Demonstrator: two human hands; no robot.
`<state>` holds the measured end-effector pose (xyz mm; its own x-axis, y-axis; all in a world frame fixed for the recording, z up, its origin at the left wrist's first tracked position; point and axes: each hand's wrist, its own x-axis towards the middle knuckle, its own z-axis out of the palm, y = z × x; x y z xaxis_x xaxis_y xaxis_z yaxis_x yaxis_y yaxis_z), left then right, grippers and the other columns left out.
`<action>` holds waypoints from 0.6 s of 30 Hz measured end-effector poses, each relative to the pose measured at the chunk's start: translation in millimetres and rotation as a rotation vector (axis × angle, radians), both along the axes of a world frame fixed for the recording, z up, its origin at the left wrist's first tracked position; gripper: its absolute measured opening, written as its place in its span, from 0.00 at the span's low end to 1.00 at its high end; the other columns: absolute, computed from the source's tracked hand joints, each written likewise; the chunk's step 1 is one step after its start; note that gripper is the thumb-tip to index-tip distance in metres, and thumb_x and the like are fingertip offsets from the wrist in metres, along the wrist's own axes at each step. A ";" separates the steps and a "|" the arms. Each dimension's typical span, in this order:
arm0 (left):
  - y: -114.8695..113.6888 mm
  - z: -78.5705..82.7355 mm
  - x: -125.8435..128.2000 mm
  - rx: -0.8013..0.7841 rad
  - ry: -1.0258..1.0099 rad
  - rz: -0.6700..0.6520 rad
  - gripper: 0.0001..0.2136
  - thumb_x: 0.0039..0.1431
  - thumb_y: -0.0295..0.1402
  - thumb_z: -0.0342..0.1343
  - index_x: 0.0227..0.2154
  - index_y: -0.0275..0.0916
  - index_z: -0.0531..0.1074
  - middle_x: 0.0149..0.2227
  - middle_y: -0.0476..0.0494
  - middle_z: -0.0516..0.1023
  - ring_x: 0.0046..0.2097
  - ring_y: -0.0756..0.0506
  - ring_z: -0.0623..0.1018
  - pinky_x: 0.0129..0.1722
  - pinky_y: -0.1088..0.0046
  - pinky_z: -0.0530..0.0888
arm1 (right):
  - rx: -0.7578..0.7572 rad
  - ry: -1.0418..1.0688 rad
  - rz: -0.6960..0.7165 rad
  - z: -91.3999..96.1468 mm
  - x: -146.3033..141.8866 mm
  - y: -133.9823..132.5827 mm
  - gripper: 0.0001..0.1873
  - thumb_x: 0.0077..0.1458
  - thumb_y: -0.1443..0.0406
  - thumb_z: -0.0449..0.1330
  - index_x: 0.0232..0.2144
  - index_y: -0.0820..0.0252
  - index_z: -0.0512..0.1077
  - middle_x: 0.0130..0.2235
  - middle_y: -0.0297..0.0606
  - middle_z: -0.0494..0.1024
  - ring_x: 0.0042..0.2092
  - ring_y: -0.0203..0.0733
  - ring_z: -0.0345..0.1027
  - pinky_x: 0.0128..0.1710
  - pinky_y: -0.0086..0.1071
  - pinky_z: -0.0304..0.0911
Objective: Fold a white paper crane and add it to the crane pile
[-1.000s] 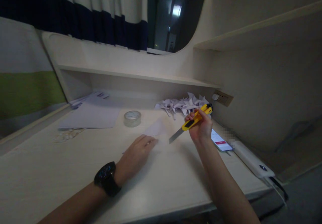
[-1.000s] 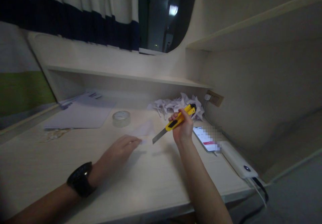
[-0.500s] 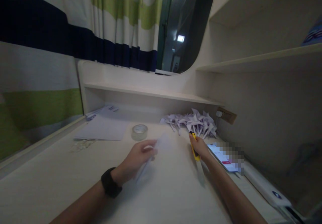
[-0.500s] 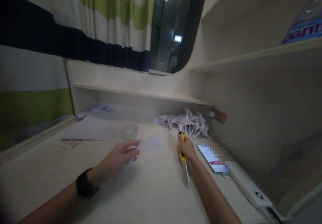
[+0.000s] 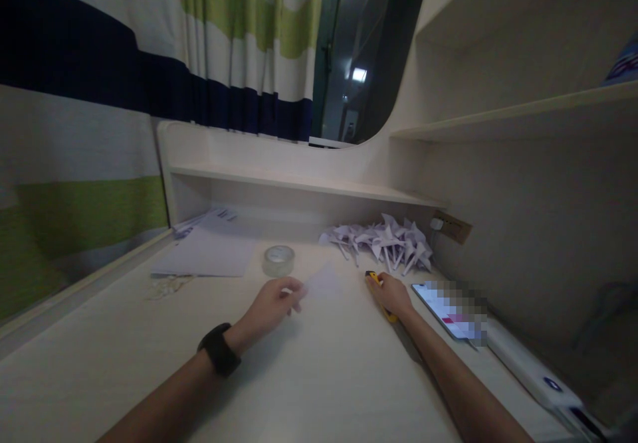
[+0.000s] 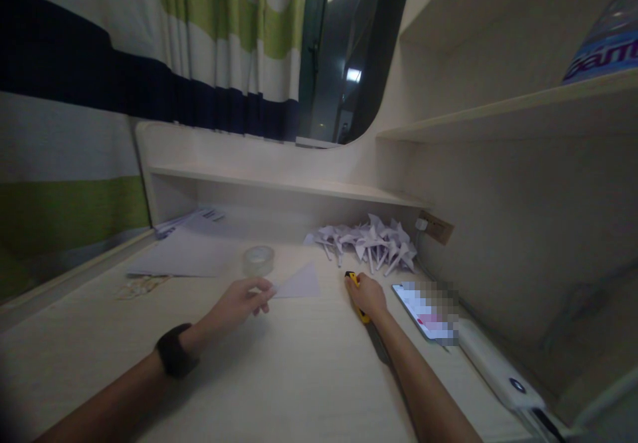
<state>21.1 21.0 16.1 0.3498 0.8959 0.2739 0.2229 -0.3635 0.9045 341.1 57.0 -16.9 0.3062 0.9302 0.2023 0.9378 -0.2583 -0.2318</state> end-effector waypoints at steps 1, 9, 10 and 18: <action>1.8 -1.3 -1.1 0.014 0.013 -0.002 0.14 0.55 0.44 0.54 0.27 0.36 0.71 0.22 0.48 0.73 0.23 0.49 0.73 0.24 0.74 0.67 | 0.002 -0.017 0.013 -0.4 -0.6 -0.6 0.26 0.61 0.49 0.47 0.41 0.62 0.73 0.38 0.50 0.80 0.44 0.51 0.73 0.37 0.33 0.59; 6.9 -5.9 -4.5 0.059 0.138 -0.013 0.14 0.59 0.40 0.49 0.30 0.35 0.74 0.24 0.45 0.76 0.26 0.47 0.75 0.26 0.72 0.70 | -0.003 -0.115 0.070 1.0 -4.8 -6.2 0.28 0.62 0.49 0.44 0.40 0.63 0.74 0.39 0.51 0.79 0.42 0.50 0.74 0.37 0.34 0.59; 7.7 -7.3 -4.6 0.058 0.143 -0.019 0.14 0.60 0.40 0.49 0.31 0.35 0.74 0.24 0.45 0.76 0.26 0.47 0.75 0.26 0.73 0.70 | -0.013 -0.125 0.073 1.8 -5.1 -6.3 0.27 0.63 0.50 0.44 0.40 0.63 0.74 0.39 0.52 0.79 0.42 0.50 0.74 0.37 0.34 0.59; 23.7 -22.5 -17.9 0.085 0.280 -0.011 0.12 0.55 0.33 0.49 0.37 0.34 0.74 0.33 0.40 0.80 0.32 0.45 0.78 0.33 0.70 0.73 | -0.060 -0.158 0.081 8.6 -9.2 -5.4 0.23 0.63 0.55 0.45 0.40 0.64 0.73 0.38 0.54 0.79 0.41 0.53 0.74 0.36 0.36 0.60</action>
<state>3.2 44.6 -6.3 0.4317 0.8697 0.2391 0.4555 -0.4390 0.7744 331.9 51.6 -8.4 0.1987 0.9624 0.1854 0.9796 -0.1894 -0.0668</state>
